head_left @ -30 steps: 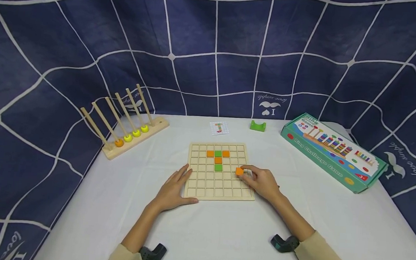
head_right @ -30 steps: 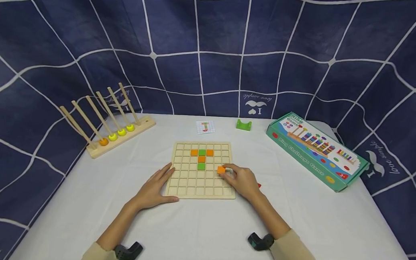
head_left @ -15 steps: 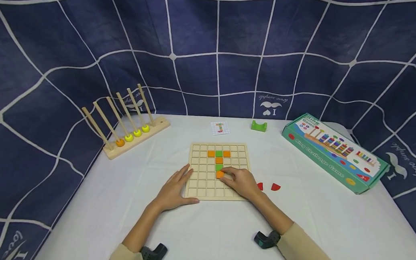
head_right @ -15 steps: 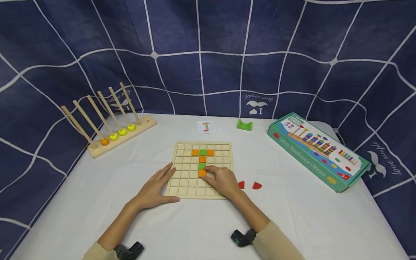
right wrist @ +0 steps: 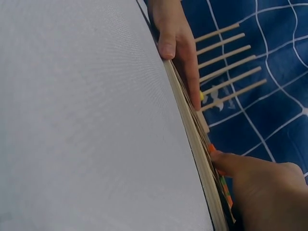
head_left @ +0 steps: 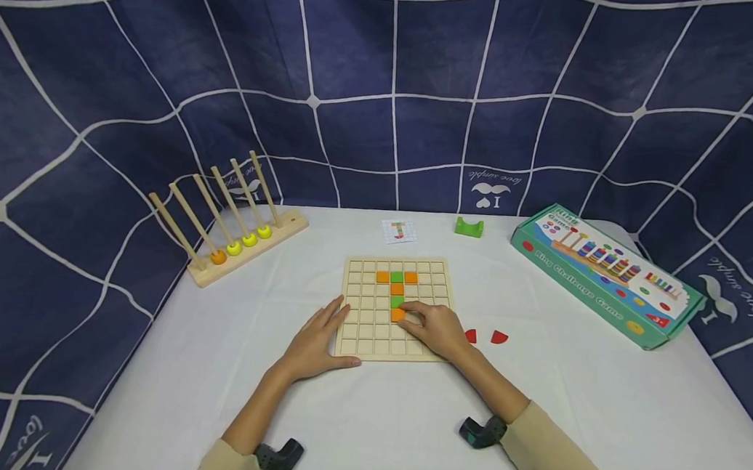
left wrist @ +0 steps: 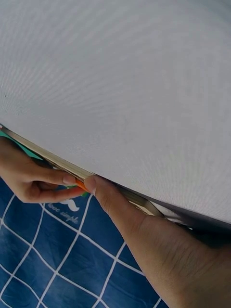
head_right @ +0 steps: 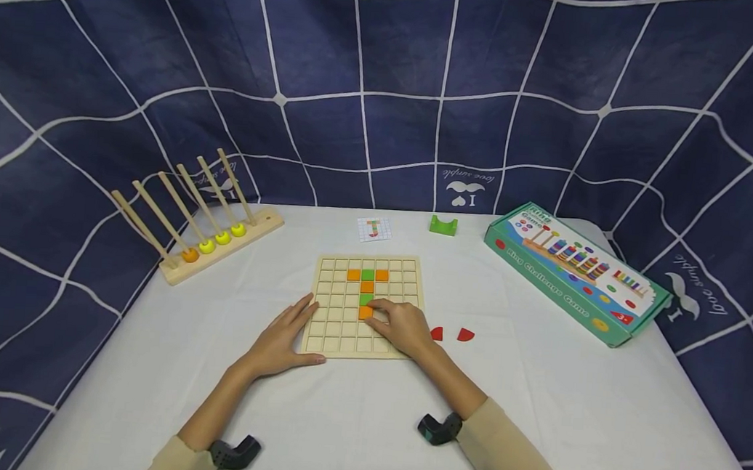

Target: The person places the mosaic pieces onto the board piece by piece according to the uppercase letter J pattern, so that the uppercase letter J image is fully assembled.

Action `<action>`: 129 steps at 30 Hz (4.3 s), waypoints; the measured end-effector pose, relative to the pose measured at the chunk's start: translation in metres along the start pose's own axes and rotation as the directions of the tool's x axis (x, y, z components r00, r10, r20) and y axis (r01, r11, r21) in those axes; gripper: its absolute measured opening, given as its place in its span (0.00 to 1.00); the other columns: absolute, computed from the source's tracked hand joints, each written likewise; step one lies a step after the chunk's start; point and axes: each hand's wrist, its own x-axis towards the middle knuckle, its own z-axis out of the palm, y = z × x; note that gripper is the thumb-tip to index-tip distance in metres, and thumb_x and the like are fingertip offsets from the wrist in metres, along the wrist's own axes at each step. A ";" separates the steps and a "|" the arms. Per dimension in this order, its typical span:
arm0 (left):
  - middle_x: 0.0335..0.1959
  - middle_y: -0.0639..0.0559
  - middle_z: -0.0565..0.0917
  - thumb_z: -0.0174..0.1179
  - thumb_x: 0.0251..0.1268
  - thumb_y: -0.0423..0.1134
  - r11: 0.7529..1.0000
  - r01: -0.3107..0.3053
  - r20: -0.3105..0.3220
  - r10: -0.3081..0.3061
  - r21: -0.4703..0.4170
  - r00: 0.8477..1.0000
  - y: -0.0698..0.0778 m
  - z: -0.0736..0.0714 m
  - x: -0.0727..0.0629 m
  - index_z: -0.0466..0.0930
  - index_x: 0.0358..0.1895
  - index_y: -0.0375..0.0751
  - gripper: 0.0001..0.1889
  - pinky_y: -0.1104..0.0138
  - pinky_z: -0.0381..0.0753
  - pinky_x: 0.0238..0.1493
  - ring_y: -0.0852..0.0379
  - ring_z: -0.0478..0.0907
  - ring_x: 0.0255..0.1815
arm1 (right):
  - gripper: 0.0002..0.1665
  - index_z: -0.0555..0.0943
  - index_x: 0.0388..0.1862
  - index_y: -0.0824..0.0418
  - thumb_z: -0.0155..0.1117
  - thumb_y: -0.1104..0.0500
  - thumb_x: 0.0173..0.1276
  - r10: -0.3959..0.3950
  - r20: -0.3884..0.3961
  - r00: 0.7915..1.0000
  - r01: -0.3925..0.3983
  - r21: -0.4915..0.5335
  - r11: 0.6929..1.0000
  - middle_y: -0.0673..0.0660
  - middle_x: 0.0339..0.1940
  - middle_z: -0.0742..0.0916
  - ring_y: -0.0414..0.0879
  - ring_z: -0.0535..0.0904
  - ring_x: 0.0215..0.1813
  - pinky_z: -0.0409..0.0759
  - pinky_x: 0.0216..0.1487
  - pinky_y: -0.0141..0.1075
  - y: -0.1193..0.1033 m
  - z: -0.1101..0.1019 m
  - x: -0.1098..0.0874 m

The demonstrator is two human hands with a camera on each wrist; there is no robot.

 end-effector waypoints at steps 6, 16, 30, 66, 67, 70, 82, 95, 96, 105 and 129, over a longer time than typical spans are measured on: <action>0.74 0.50 0.47 0.58 0.38 0.75 1.000 -0.001 -0.006 0.001 -0.002 1.000 0.000 0.001 0.000 0.53 0.72 0.45 0.58 0.46 0.55 0.64 0.43 0.48 0.71 | 0.21 0.83 0.47 0.54 0.67 0.46 0.58 0.000 -0.004 1.000 0.000 0.015 1.000 0.38 0.09 0.67 0.34 0.49 0.14 0.53 0.17 0.29 0.001 0.000 -0.001; 0.74 0.51 0.46 0.58 0.38 0.76 1.000 -0.003 0.009 0.003 0.002 1.000 -0.001 0.001 0.002 0.53 0.72 0.45 0.58 0.47 0.54 0.65 0.44 0.47 0.72 | 0.18 0.84 0.44 0.53 0.68 0.46 0.57 0.014 -0.007 1.000 -0.014 0.055 0.998 0.40 0.07 0.64 0.33 0.52 0.13 0.52 0.15 0.28 0.001 0.000 -0.002; 0.74 0.49 0.46 0.58 0.38 0.75 1.000 -0.015 0.008 0.015 -0.003 1.000 0.001 0.001 0.002 0.52 0.72 0.43 0.58 0.48 0.53 0.66 0.45 0.46 0.72 | 0.19 0.83 0.46 0.53 0.70 0.49 0.56 0.036 -0.083 0.996 -0.027 0.115 0.993 0.40 0.09 0.64 0.32 0.55 0.13 0.55 0.15 0.28 0.027 -0.046 -0.037; 0.74 0.51 0.45 0.60 0.38 0.74 1.000 -0.008 0.017 0.008 -0.025 1.000 -0.001 -0.002 0.001 0.52 0.72 0.44 0.58 0.45 0.54 0.64 0.42 0.47 0.71 | 0.14 0.84 0.40 0.52 0.73 0.55 0.53 0.058 -0.205 0.977 -0.044 0.072 0.996 0.39 0.09 0.62 0.31 0.52 0.14 0.50 0.13 0.26 0.082 -0.084 -0.092; 0.74 0.51 0.45 0.59 0.38 0.74 1.000 -0.009 0.018 0.010 -0.026 1.000 -0.001 -0.002 0.001 0.52 0.72 0.44 0.58 0.46 0.54 0.65 0.42 0.47 0.71 | 0.15 0.84 0.41 0.52 0.73 0.55 0.53 0.046 -0.199 0.979 -0.032 0.072 0.997 0.39 0.09 0.62 0.31 0.52 0.14 0.51 0.13 0.26 0.079 -0.082 -0.088; 0.74 0.50 0.45 0.59 0.39 0.74 1.000 -0.016 0.022 0.016 -0.022 1.000 -0.001 -0.002 0.002 0.51 0.72 0.44 0.58 0.47 0.52 0.66 0.43 0.46 0.72 | 0.15 0.84 0.42 0.53 0.72 0.55 0.54 0.003 -0.183 0.983 0.011 0.072 0.997 0.38 0.09 0.62 0.31 0.52 0.14 0.52 0.14 0.26 0.070 -0.074 -0.077; 0.74 0.50 0.45 0.59 0.38 0.75 1.000 -0.012 0.021 0.012 -0.020 1.000 -0.001 -0.002 0.001 0.52 0.72 0.44 0.58 0.49 0.51 0.67 0.45 0.46 0.72 | 0.16 0.84 0.43 0.50 0.68 0.47 0.57 -0.094 -0.032 0.995 0.097 0.087 0.991 0.38 0.09 0.64 0.31 0.55 0.14 0.54 0.16 0.26 0.021 -0.027 -0.032; 0.74 0.50 0.46 0.59 0.39 0.74 1.000 -0.016 0.018 0.016 -0.010 1.000 0.000 -0.001 0.001 0.52 0.72 0.44 0.57 0.48 0.53 0.66 0.45 0.46 0.72 | 0.15 0.84 0.42 0.49 0.68 0.47 0.57 -0.164 0.006 0.986 0.164 0.047 0.985 0.36 0.10 0.66 0.31 0.53 0.15 0.58 0.18 0.26 0.002 -0.003 -0.013; 0.74 0.50 0.46 0.59 0.39 0.74 1.000 -0.013 0.017 0.014 -0.011 1.000 -0.001 -0.002 0.001 0.52 0.72 0.44 0.57 0.48 0.53 0.66 0.45 0.46 0.72 | 0.14 0.84 0.42 0.48 0.67 0.46 0.58 -0.166 0.008 0.986 0.166 0.043 0.985 0.36 0.10 0.66 0.31 0.52 0.15 0.59 0.19 0.26 0.002 -0.002 -0.013; 0.74 0.50 0.45 0.59 0.40 0.74 1.000 -0.016 0.014 0.016 -0.011 1.000 -0.001 -0.002 0.001 0.53 0.72 0.44 0.57 0.47 0.53 0.65 0.45 0.46 0.72 | 0.15 0.84 0.43 0.45 0.66 0.44 0.58 -0.157 0.016 0.987 0.157 0.021 0.987 0.38 0.08 0.63 0.31 0.52 0.14 0.56 0.18 0.27 0.002 0.002 -0.013; 0.74 0.51 0.46 0.57 0.38 0.76 1.000 -0.012 0.011 0.012 0.003 1.000 -0.001 -0.001 0.001 0.53 0.72 0.44 0.58 0.47 0.55 0.65 0.44 0.47 0.71 | 0.18 0.82 0.46 0.46 0.67 0.44 0.57 -0.158 0.029 0.987 0.157 0.051 0.986 0.37 0.10 0.65 0.31 0.53 0.15 0.60 0.20 0.27 0.001 -0.005 -0.015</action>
